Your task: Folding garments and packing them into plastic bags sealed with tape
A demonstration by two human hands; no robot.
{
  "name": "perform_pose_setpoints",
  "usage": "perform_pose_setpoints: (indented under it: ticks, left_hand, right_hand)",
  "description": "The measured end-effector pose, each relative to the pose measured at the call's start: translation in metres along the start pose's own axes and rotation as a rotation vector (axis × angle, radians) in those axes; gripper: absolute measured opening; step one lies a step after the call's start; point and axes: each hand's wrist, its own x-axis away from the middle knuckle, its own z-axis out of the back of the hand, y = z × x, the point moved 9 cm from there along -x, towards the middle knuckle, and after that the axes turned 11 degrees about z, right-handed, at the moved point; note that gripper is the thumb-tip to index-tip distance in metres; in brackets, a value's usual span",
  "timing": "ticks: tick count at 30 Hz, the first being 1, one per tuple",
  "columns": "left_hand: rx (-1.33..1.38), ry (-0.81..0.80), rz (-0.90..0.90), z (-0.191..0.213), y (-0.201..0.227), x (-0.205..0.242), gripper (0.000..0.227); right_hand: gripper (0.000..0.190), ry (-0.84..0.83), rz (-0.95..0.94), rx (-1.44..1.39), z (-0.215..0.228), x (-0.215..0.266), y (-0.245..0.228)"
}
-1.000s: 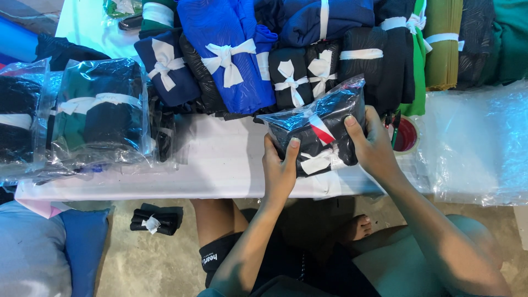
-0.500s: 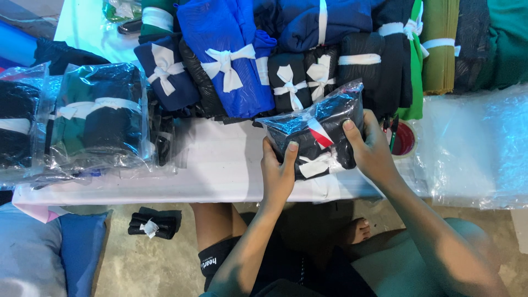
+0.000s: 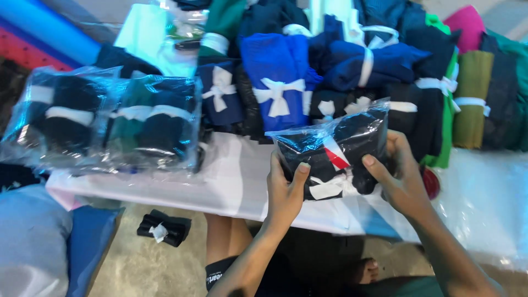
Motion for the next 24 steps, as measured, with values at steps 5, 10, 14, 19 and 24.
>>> perform_pose_setpoints:
  ticks: [5,10,14,19,24]
  left_hand:
    - [-0.010,-0.006,-0.188,0.038,0.047,0.003,0.057]
    - [-0.014,0.072,-0.268,0.085,0.084,0.002,0.056]
    - [-0.020,0.173,-0.225,0.126,0.110,0.001,0.065]
    - [0.052,0.238,-0.297,0.164,0.138,-0.003,0.078]
    - [-0.029,0.398,-0.373,0.194,0.149,-0.004,0.090]
  right_hand:
    - [0.051,-0.102,0.179,0.020,-0.044,-0.032,-0.085]
    - [0.051,-0.156,0.353,0.000,-0.090,-0.071,-0.135]
    - [0.048,-0.223,0.421,-0.034,-0.135,-0.103,-0.174]
    - [0.053,-0.235,0.458,0.027,-0.194,-0.142,-0.214]
    - [0.052,-0.346,0.467,0.031,-0.258,-0.178,-0.212]
